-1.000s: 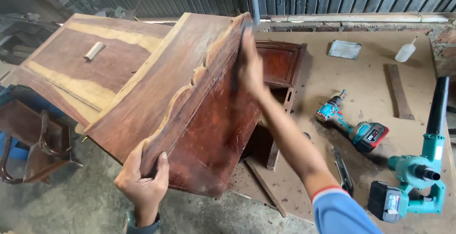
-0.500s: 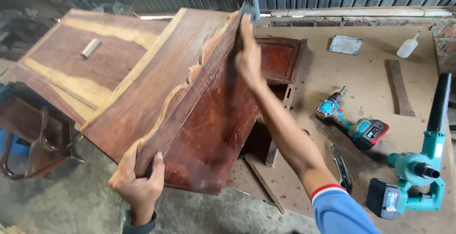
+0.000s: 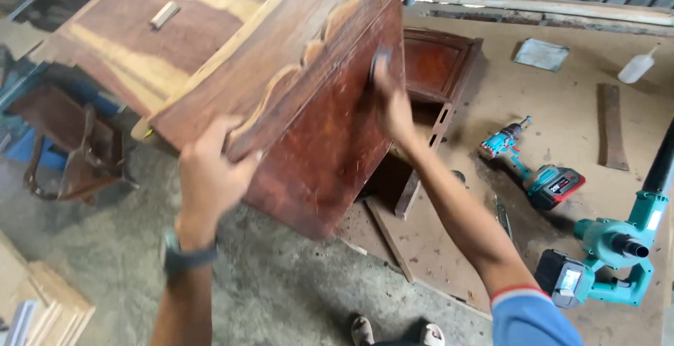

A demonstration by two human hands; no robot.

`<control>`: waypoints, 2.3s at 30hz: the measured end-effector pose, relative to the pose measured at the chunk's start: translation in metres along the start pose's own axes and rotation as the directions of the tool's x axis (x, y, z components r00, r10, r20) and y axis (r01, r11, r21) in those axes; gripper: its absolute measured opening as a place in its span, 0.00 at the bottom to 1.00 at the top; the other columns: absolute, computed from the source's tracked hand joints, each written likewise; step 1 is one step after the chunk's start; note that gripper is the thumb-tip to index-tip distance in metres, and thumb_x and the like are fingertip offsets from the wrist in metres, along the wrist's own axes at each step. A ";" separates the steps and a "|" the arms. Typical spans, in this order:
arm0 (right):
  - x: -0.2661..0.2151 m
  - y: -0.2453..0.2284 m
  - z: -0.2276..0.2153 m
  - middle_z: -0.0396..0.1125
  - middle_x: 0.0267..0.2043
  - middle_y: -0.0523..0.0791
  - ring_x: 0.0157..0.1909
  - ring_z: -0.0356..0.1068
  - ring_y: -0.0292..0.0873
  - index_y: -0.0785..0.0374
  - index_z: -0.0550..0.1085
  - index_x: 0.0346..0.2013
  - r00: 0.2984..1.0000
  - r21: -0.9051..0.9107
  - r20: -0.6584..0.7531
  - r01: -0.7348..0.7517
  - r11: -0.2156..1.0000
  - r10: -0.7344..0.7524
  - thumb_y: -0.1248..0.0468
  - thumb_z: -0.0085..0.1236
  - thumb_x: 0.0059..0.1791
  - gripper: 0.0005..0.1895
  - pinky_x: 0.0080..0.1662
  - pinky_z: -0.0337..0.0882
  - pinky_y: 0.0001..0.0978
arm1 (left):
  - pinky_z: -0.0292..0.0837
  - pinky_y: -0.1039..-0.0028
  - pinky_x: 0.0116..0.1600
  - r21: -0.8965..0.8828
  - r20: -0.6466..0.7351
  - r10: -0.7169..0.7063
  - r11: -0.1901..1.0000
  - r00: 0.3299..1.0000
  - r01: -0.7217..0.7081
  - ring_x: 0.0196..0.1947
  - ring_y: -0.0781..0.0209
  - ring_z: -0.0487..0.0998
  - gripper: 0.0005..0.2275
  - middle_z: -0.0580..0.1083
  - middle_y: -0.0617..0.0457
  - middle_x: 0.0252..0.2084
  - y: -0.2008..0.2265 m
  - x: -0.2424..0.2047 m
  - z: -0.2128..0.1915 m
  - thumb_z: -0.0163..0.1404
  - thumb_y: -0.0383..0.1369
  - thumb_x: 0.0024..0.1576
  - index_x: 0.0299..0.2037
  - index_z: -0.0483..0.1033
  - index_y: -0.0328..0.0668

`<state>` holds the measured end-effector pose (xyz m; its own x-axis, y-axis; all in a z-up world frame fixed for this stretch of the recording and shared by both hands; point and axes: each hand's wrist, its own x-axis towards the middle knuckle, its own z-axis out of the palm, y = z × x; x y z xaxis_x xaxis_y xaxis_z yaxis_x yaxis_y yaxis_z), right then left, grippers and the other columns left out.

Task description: The person uses a utility knife to scrape the edges of a wooden furniture piece, then uses a sanding block to smooth the surface and edges. The person handles the furniture piece to reposition it on the workbench during the process.

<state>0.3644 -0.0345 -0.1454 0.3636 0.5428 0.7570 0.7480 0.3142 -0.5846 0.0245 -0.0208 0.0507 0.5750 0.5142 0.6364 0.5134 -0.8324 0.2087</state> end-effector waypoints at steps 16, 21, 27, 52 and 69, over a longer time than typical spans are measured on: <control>-0.372 -0.082 -0.071 0.58 0.71 0.45 0.61 0.65 0.43 0.53 0.60 0.71 0.290 0.018 0.204 -0.956 0.293 0.935 0.64 0.43 0.57 0.25 0.59 0.62 0.33 | 0.76 0.51 0.35 0.542 0.293 -0.256 0.838 0.921 0.061 0.37 0.32 0.81 0.18 0.78 0.36 0.35 0.045 0.067 0.047 0.57 0.29 0.50 0.46 0.61 0.39; -0.417 -0.039 -0.080 0.58 0.72 0.49 0.75 0.54 0.47 0.60 0.64 0.70 0.438 0.039 0.044 -0.899 0.436 0.898 0.67 0.43 0.55 0.26 0.70 0.51 0.29 | 0.78 0.61 0.33 0.566 0.301 -0.293 0.821 0.908 0.077 0.34 0.42 0.81 0.16 0.78 0.42 0.33 0.043 0.072 0.045 0.56 0.25 0.52 0.45 0.61 0.40; -0.413 -0.062 -0.081 0.57 0.72 0.50 0.63 0.68 0.51 0.49 0.62 0.73 0.274 -0.052 0.106 -0.958 0.281 0.956 0.63 0.41 0.55 0.29 0.37 0.67 0.34 | 0.77 0.48 0.41 0.475 0.323 -0.148 0.880 0.935 -0.025 0.42 0.27 0.80 0.20 0.78 0.31 0.41 0.022 0.081 0.050 0.62 0.30 0.43 0.45 0.71 0.35; -0.437 -0.076 -0.056 0.64 0.65 0.50 0.22 0.52 0.39 0.63 0.61 0.73 0.186 -0.005 0.134 -0.982 0.188 0.973 0.68 0.42 0.54 0.29 0.25 0.54 0.30 | 0.78 0.79 0.23 0.339 0.401 -0.241 0.935 0.884 0.101 0.23 0.57 0.79 0.14 0.77 0.44 0.32 0.040 0.088 0.047 0.51 0.15 0.51 0.47 0.78 0.27; -0.191 -0.254 0.037 0.44 0.78 0.55 0.80 0.42 0.54 0.68 0.52 0.72 0.883 0.309 0.095 -0.465 0.830 0.459 0.65 0.40 0.56 0.29 0.76 0.44 0.49 | 0.43 0.77 0.35 -0.543 0.638 0.316 0.831 0.702 0.119 0.23 0.72 0.49 0.21 0.53 0.67 0.23 -0.040 0.070 -0.013 0.42 0.51 0.66 0.22 0.51 0.58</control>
<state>0.0845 -0.1892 -0.1527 0.6124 0.6974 0.3724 0.2801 0.2491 -0.9271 0.0361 0.0460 0.0962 0.9725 0.2297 0.0393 0.1491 -0.7430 0.6524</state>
